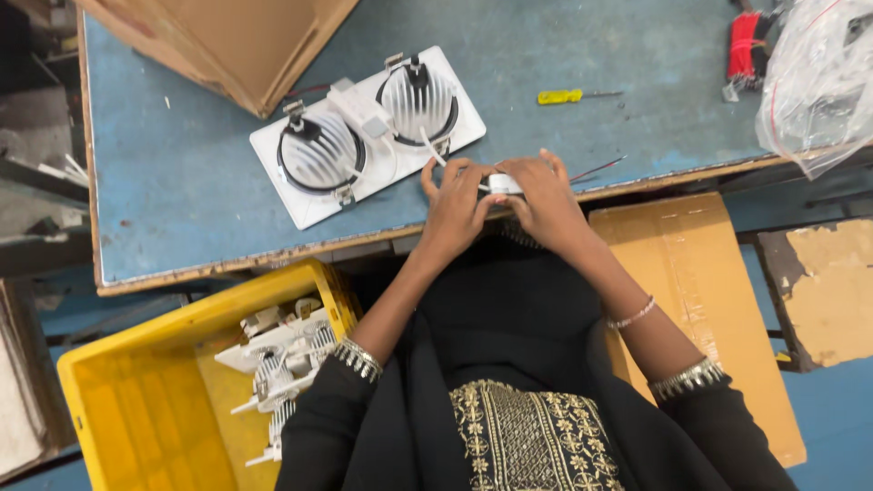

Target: The person connects wires and components of a dual-head LED ceiling fixture, using a screwdriver to secure wire connections into an LED driver and handling various housing components by hand.

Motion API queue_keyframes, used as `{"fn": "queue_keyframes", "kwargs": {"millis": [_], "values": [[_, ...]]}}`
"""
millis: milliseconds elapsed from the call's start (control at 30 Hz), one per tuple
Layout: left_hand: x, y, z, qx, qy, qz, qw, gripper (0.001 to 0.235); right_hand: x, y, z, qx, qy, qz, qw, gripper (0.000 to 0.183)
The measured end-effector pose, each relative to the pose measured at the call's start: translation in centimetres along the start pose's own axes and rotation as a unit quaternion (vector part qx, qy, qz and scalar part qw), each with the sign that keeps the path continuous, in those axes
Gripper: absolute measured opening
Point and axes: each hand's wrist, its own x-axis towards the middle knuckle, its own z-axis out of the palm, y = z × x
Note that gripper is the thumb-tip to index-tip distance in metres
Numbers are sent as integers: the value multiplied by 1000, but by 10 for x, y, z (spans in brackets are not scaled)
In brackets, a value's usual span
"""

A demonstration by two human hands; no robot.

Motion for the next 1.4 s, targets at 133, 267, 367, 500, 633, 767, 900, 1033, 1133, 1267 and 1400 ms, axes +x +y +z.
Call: {"fn": "queue_keyframes", "kwargs": {"millis": [133, 267, 367, 500, 633, 767, 900, 1033, 1133, 1267, 1400], "values": [[4, -4, -3, -9, 5, -7, 1000, 30, 6, 5, 7, 14, -39, 11, 999, 44], [5, -3, 1, 7, 12, -13, 1000, 26, 4, 7, 12, 18, -18, -8, 1000, 38], [8, -4, 4, 5, 9, -26, 1000, 26, 8, 11, 10, 21, -40, 1, 999, 36], [7, -6, 1, -17, 5, -51, 999, 25, 19, 2, -7, 40, -67, 7, 997, 40], [8, 3, 3, -167, 116, -81, 976, 23, 22, -24, -32, -73, 73, -11, 995, 55], [24, 14, 5, -410, 302, -182, 841, 36, 19, -39, -18, 19, 278, 28, 960, 66], [58, -11, -34, -389, 415, -223, 791, 42, 47, -3, 46, 123, 245, 100, 957, 61], [62, -21, -56, -235, 408, -245, 848, 54, 90, 86, 112, 50, 125, 119, 984, 44], [48, -13, -47, -31, 331, -252, 909, 53, 111, 132, 143, 107, 107, 115, 982, 38], [25, -21, -35, 190, 216, -253, 923, 58, 133, 156, 132, 182, 11, 177, 967, 60], [-11, -43, -40, 264, 246, 2, 933, 78, 131, 131, 98, 423, -95, 276, 858, 41]]}}
